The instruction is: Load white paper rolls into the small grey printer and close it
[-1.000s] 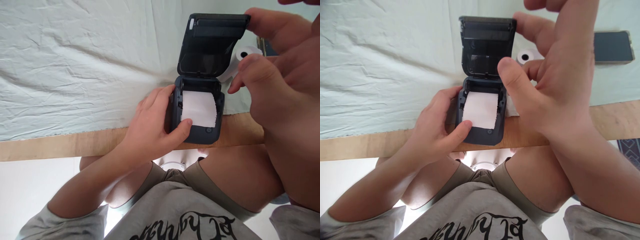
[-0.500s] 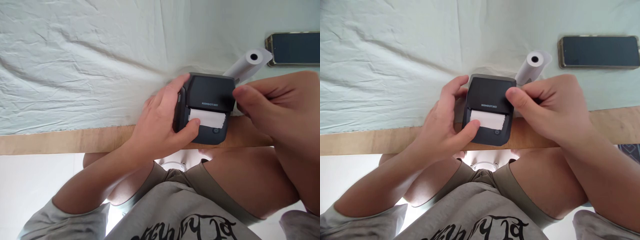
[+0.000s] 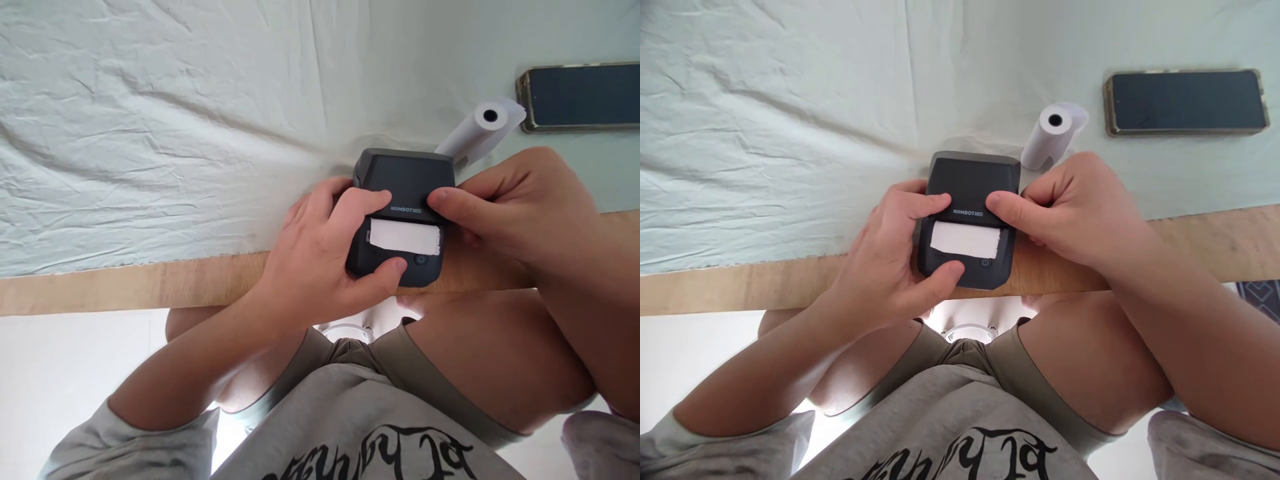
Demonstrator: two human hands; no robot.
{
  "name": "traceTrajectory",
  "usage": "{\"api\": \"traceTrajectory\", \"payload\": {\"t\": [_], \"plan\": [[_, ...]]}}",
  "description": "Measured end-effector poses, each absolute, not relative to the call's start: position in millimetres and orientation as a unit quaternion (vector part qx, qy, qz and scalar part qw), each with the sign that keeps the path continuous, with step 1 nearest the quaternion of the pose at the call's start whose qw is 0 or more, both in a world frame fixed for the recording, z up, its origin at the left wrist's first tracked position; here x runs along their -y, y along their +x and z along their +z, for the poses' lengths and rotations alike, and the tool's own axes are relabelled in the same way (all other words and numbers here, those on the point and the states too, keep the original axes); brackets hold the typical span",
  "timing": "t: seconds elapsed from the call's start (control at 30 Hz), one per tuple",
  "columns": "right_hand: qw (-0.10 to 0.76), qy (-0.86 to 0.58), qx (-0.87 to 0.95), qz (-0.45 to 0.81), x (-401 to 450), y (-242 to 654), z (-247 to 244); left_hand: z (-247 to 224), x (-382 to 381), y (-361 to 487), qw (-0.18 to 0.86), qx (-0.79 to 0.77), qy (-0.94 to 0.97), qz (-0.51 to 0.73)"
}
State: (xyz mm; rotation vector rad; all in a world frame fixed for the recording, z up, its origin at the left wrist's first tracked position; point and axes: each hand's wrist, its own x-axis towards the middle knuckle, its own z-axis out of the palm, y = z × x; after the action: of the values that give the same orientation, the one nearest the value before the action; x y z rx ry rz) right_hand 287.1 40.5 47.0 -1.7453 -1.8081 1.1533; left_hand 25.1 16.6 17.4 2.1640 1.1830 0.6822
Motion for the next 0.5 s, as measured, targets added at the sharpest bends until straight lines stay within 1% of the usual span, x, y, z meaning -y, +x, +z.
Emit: {"api": "traceTrajectory", "payload": {"t": [0.2,0.27,0.37,0.5], "plan": [[0.115,-0.667,0.62,0.397,-41.8,279.9,55.4,18.8,-18.1,22.3,0.285,-0.43,0.823,0.237],[0.105,-0.669,0.62,0.397,-42.0,277.4,57.5,18.9,-17.6,22.2,0.282,-0.431,0.823,0.24],[0.113,-0.67,0.618,0.394,-41.4,278.1,53.8,18.4,-15.2,23.2,0.271,-0.437,0.822,0.247],[0.166,-0.619,0.669,0.376,-40.2,286.9,41.5,17.5,-12.6,22.5,0.263,-0.439,0.827,0.232]]}}
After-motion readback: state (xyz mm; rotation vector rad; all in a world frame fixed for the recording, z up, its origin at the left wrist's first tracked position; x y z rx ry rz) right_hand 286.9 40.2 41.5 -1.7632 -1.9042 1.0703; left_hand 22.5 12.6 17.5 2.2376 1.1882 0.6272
